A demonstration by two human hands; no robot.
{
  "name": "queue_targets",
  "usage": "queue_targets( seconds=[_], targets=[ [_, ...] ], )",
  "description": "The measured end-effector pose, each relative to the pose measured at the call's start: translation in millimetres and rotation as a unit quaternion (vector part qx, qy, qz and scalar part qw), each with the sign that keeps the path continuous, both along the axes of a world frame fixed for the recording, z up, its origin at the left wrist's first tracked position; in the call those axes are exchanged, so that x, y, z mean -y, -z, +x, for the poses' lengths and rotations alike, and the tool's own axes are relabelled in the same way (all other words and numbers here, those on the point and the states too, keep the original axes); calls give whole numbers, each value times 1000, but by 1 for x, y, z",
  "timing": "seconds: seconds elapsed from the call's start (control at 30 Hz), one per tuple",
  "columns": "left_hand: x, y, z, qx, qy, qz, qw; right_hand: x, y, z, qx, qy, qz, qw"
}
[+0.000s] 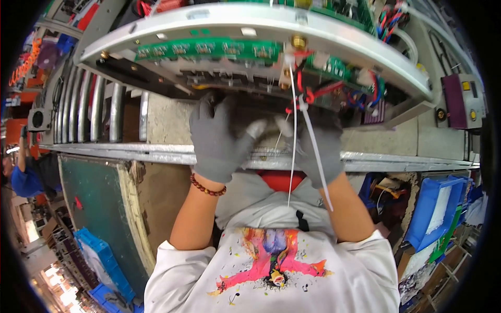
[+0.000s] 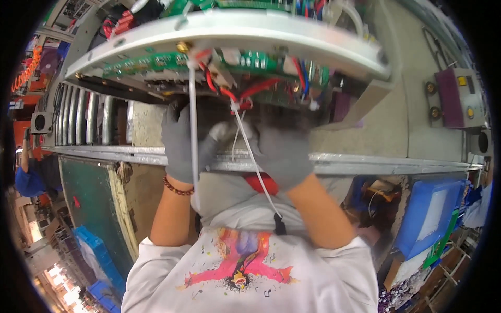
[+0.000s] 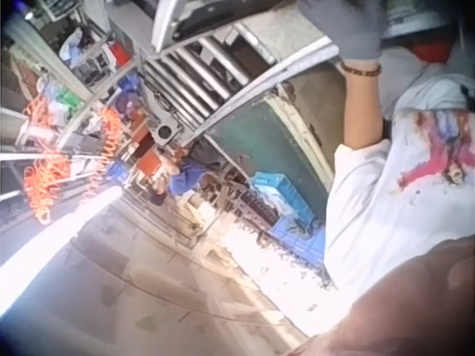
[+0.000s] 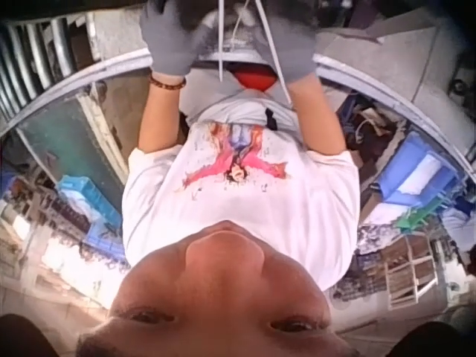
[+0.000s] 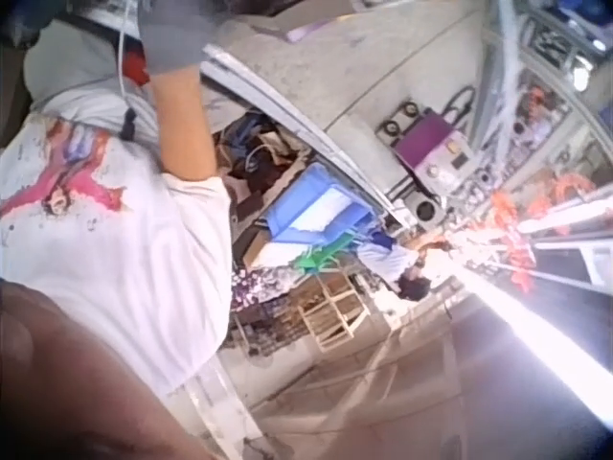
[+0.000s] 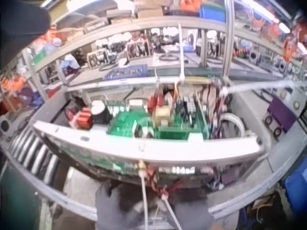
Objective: Assembling the internal wiring and components of an electronic inverter or welding unit on a workshop production line.
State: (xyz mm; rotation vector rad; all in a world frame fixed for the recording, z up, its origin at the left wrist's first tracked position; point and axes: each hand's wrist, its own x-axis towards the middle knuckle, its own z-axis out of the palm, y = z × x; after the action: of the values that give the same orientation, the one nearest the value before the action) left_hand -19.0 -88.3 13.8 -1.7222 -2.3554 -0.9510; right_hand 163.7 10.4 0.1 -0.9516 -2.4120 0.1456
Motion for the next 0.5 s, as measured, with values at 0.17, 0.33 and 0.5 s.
queue_targets(
  seconds=[0.17,0.33,0.5],
  targets=[
    [-23,8,-7,117,-82,39,989,-11,13,-31,-138,37,-36,989],
    [-35,11,-7,111,-120,113,980,-2,6,-30,-227,47,-167,958],
    [-44,24,-9,76,-119,126,982,-2,20,-25,-208,39,-165,963]
  ],
)
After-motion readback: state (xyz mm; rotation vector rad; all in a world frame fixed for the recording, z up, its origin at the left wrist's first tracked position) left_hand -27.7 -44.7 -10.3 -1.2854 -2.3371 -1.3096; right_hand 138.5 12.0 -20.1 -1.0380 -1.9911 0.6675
